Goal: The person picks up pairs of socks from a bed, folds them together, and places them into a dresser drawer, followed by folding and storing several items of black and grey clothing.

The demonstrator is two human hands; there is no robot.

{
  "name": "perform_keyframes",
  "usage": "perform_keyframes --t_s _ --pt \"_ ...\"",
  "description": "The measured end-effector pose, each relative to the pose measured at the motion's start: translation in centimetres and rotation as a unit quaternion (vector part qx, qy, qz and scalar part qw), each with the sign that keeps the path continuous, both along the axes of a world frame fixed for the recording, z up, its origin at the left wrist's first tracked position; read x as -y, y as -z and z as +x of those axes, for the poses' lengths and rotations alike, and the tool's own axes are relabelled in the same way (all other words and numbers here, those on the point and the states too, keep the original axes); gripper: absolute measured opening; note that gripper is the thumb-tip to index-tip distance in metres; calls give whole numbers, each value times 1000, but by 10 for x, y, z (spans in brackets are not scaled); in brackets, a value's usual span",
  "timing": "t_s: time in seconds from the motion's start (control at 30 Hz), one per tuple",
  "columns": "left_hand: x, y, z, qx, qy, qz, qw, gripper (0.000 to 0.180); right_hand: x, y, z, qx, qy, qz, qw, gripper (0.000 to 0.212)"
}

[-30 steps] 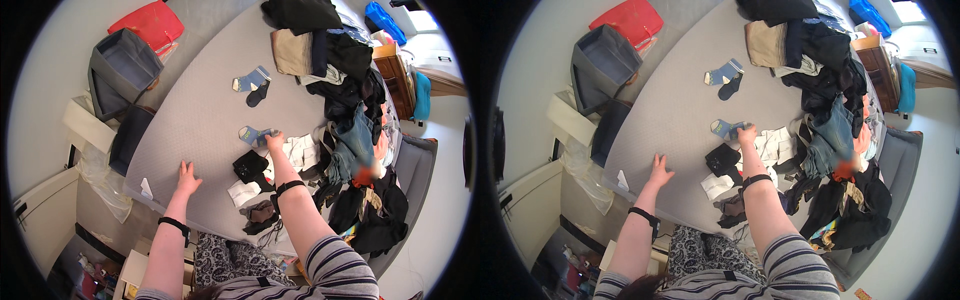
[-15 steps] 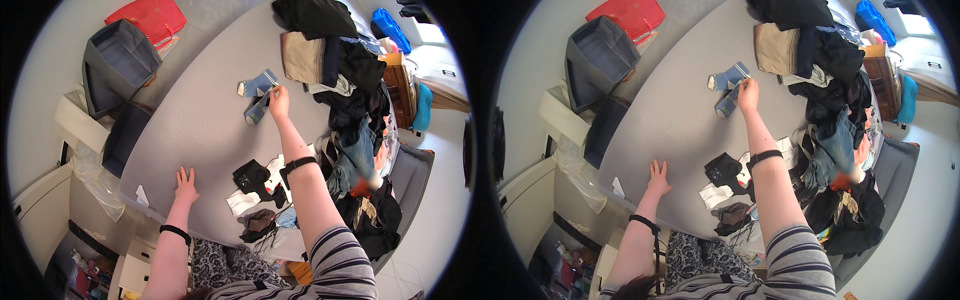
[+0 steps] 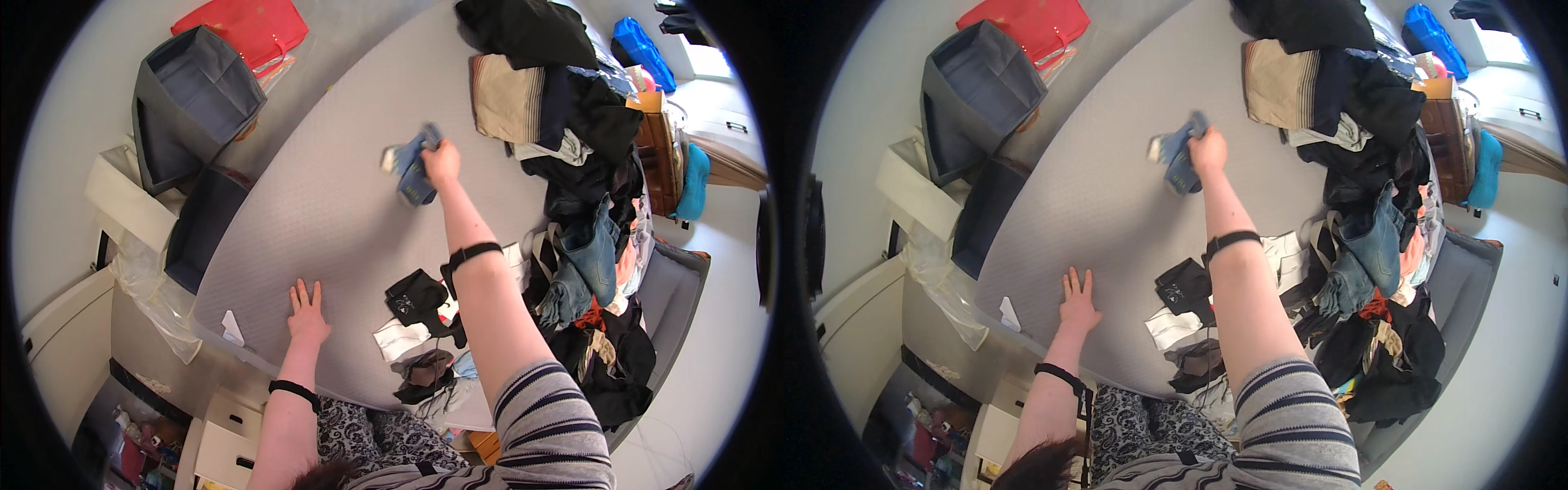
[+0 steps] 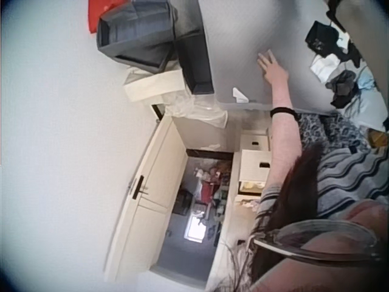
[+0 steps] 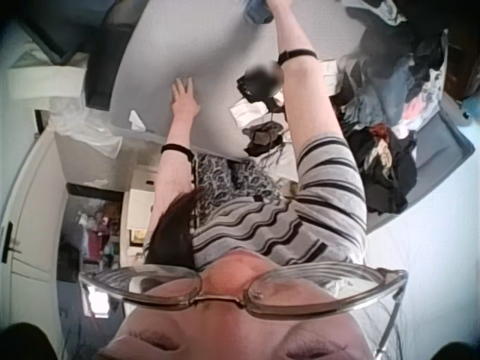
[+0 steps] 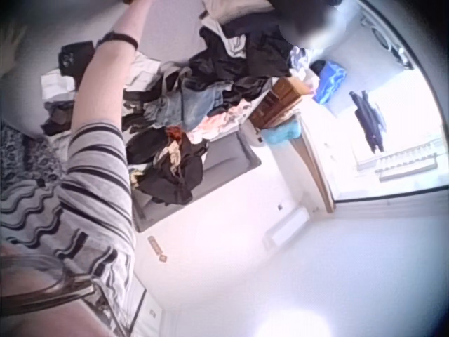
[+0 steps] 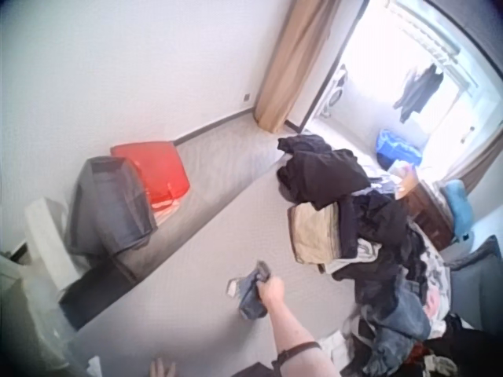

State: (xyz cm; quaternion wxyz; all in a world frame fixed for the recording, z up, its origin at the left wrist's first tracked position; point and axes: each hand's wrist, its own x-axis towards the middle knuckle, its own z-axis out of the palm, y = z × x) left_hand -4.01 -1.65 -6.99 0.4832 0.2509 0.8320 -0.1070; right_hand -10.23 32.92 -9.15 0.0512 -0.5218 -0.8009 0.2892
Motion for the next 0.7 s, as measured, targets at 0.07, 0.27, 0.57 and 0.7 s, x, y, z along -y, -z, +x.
perform_keyframes --t_s 0.07,0.27,0.57,0.7 --pt "-3 5 -2 6 -1 -8 1000 87 22 2 13 -90 -84 -32 992 25" --pt "3 28 -28 51 -32 39 997 89 112 -7 73 -209 -119 -173 955 24" --pt "-14 14 -41 22 -210 503 838 61 192 -43 108 -190 -219 -280 915 23" --pt "-14 -5 -39 93 -300 471 824 28 208 -55 98 -220 -220 -281 908 22"
